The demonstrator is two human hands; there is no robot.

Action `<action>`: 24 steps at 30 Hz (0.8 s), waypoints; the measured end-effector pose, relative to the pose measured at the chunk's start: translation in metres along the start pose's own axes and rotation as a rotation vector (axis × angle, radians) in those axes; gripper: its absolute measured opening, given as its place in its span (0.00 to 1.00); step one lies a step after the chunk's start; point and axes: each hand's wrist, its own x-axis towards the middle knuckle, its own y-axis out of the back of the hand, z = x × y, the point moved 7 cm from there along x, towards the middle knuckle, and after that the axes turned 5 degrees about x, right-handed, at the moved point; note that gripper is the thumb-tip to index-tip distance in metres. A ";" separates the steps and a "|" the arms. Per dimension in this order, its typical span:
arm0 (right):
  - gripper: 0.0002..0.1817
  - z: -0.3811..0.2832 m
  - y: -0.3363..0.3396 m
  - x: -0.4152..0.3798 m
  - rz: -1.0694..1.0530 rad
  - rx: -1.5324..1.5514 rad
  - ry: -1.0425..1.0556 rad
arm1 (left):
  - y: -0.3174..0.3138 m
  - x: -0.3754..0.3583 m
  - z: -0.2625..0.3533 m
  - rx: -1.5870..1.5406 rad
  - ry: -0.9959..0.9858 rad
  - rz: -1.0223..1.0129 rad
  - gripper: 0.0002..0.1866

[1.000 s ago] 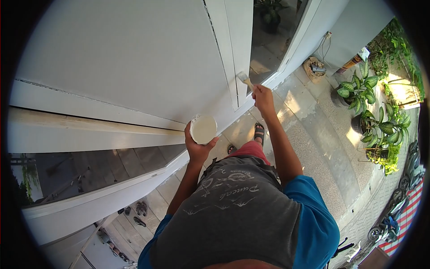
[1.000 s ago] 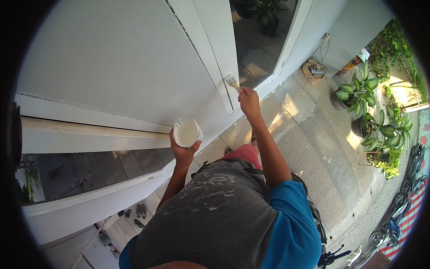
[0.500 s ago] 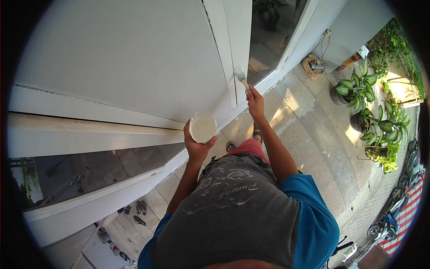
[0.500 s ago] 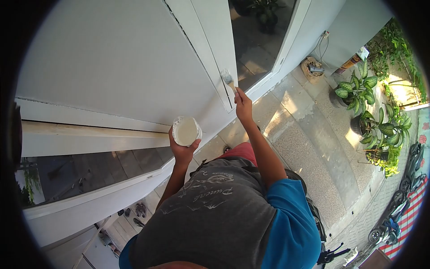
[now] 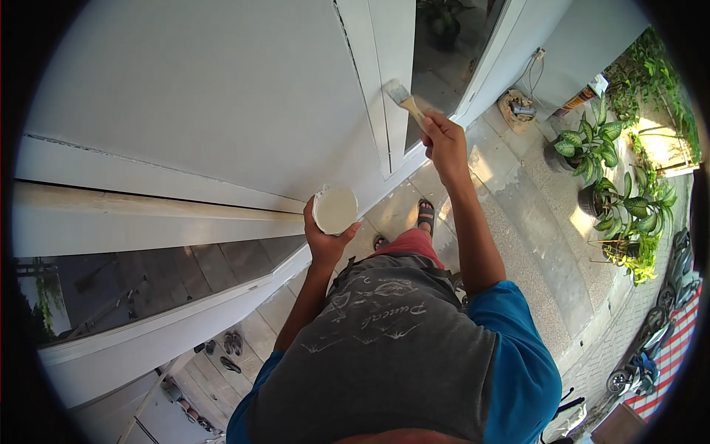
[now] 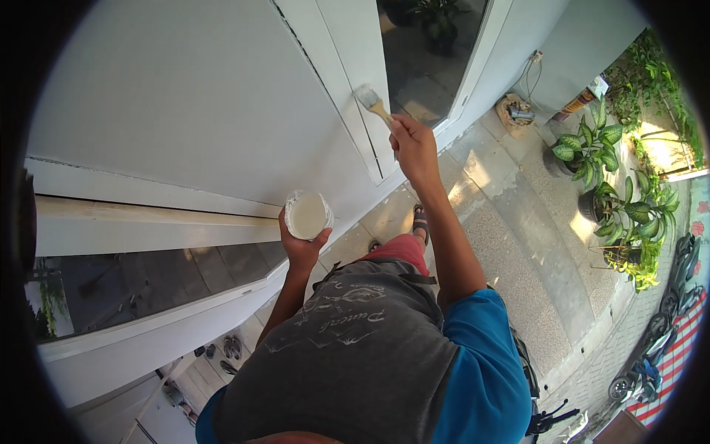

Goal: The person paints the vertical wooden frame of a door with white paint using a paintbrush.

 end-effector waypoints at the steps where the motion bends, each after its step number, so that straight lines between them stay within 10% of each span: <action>1: 0.15 -0.012 -0.005 -0.005 -0.026 0.237 0.024 | 0.000 0.000 0.000 0.004 0.001 0.003 0.49; 5: 0.16 -0.004 -0.011 0.000 -0.003 0.248 0.355 | -0.001 0.000 0.000 0.015 0.003 -0.004 0.49; 16: 0.15 0.268 0.021 0.019 0.117 -0.632 -0.045 | 0.001 -0.001 -0.006 0.033 -0.004 0.000 0.49; 24: 0.15 -0.002 -0.012 -0.012 0.045 0.057 0.013 | -0.001 0.001 0.000 0.013 0.014 -0.017 0.48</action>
